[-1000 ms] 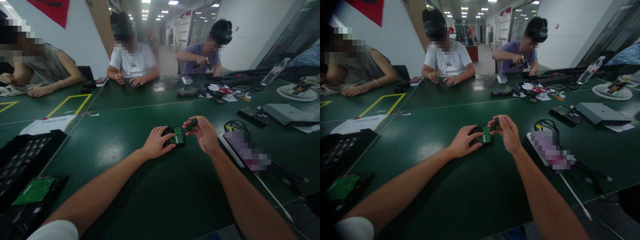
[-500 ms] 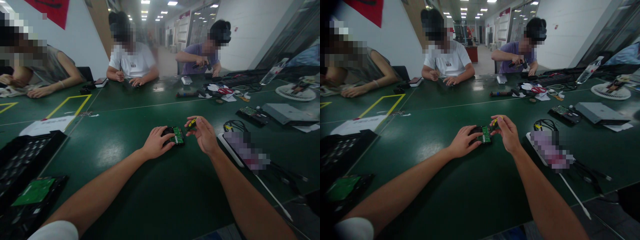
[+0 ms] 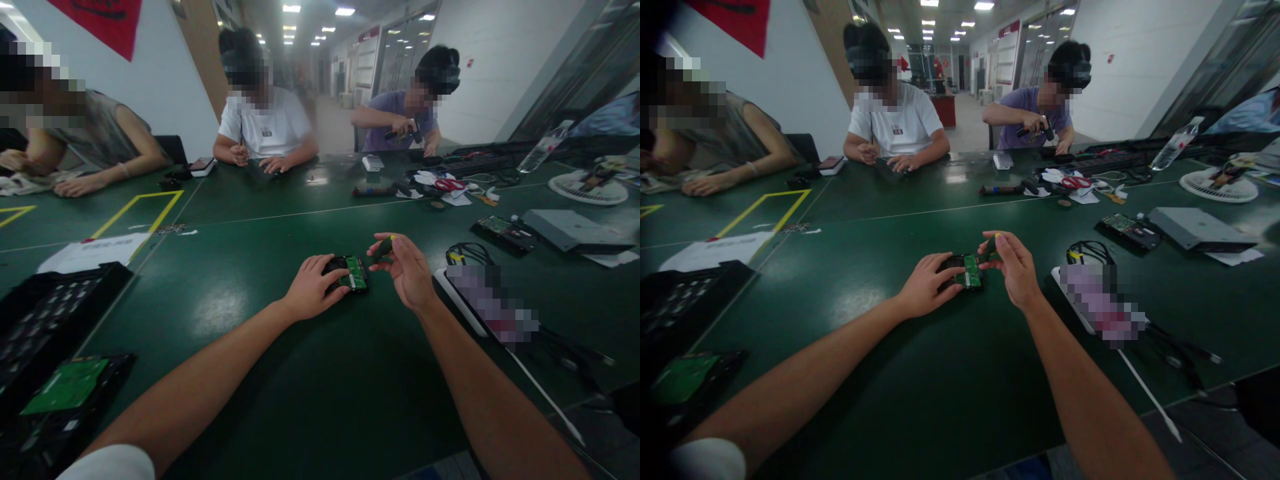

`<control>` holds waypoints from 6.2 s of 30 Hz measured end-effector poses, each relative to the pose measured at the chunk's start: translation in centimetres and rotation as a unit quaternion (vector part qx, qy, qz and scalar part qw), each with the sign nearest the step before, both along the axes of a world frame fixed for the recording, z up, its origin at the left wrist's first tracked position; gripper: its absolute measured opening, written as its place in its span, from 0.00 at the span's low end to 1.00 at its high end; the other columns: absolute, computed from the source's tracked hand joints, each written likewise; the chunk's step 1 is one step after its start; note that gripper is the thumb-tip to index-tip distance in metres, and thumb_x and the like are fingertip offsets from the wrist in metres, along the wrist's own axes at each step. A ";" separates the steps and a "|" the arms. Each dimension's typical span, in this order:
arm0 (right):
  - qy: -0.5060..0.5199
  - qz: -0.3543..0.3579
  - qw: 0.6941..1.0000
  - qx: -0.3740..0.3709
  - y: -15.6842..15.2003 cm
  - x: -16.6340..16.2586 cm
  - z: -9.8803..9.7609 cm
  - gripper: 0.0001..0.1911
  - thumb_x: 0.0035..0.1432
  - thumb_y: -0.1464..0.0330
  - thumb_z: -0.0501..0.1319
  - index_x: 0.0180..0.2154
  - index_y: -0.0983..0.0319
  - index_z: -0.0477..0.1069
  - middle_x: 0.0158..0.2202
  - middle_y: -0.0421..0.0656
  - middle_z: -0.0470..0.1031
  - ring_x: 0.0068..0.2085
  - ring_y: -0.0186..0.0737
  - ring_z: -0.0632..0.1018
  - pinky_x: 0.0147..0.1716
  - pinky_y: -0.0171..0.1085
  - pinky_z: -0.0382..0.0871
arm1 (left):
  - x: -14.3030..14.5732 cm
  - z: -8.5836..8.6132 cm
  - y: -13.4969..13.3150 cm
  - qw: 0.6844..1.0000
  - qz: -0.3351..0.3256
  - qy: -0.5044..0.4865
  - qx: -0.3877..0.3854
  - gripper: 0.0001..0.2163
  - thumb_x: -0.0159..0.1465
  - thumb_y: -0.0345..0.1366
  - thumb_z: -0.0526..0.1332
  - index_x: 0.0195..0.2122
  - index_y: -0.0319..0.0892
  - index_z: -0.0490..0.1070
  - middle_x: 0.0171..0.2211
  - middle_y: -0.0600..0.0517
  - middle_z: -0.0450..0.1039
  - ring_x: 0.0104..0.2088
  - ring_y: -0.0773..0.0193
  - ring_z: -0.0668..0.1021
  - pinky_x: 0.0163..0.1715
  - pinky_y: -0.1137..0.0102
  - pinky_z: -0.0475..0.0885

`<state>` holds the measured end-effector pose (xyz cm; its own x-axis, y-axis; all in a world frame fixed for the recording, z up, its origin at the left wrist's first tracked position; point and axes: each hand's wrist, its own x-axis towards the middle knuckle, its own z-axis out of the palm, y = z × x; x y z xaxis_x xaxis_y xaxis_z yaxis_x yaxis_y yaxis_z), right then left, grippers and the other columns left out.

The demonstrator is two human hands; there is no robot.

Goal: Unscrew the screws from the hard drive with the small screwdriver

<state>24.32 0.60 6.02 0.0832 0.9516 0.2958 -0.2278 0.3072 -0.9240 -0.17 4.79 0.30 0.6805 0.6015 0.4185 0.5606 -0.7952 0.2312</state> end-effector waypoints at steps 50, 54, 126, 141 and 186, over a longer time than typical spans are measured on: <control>-0.002 0.002 1.000 -0.009 -0.3 -0.4 0.4 0.19 0.70 0.49 0.63 0.45 0.56 0.81 0.42 0.45 0.83 0.43 0.42 0.83 0.33 0.36 0.79 | 0.0 -0.1 0.1 1.000 -0.002 -0.003 -0.002 0.21 0.75 0.52 0.59 0.64 0.50 0.75 0.68 0.39 0.66 0.67 0.41 0.69 0.66 0.42 0.66; -0.028 -0.022 0.999 0.013 -0.5 -0.6 0.6 0.16 0.69 0.51 0.65 0.49 0.53 0.82 0.42 0.43 0.81 0.43 0.40 0.81 0.31 0.34 0.77 | 0.0 -0.2 0.2 1.000 -0.001 0.003 0.005 0.22 0.75 0.52 0.59 0.64 0.50 0.75 0.68 0.39 0.65 0.68 0.42 0.69 0.66 0.42 0.65; -0.007 -0.020 1.000 -0.003 -0.1 0.1 0.3 0.16 0.67 0.52 0.67 0.50 0.53 0.82 0.47 0.44 0.82 0.43 0.40 0.81 0.25 0.31 0.71 | 0.0 0.0 0.1 1.000 0.000 0.004 0.002 0.21 0.75 0.52 0.58 0.64 0.50 0.75 0.69 0.40 0.65 0.68 0.42 0.69 0.66 0.42 0.65; -0.018 -0.030 0.999 -0.008 -0.2 0.0 0.4 0.15 0.67 0.52 0.67 0.49 0.52 0.82 0.46 0.43 0.81 0.43 0.40 0.81 0.26 0.32 0.74 | 0.0 -0.2 0.2 1.000 0.004 0.008 -0.004 0.22 0.75 0.52 0.58 0.65 0.50 0.75 0.69 0.39 0.64 0.68 0.41 0.68 0.67 0.41 0.64; 0.000 -0.021 1.000 -0.007 -0.1 -0.3 0.2 0.19 0.69 0.49 0.63 0.45 0.55 0.82 0.46 0.45 0.80 0.44 0.42 0.82 0.30 0.36 0.77 | 0.0 0.2 0.0 1.000 0.004 0.014 -0.002 0.22 0.76 0.52 0.57 0.65 0.49 0.75 0.69 0.39 0.65 0.69 0.42 0.68 0.67 0.41 0.65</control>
<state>24.04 0.53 6.25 0.1226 0.9517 0.2816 -0.2151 0.3025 -0.9286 -0.21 4.76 0.48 0.6872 0.6081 0.3974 0.5727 -0.7901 0.2185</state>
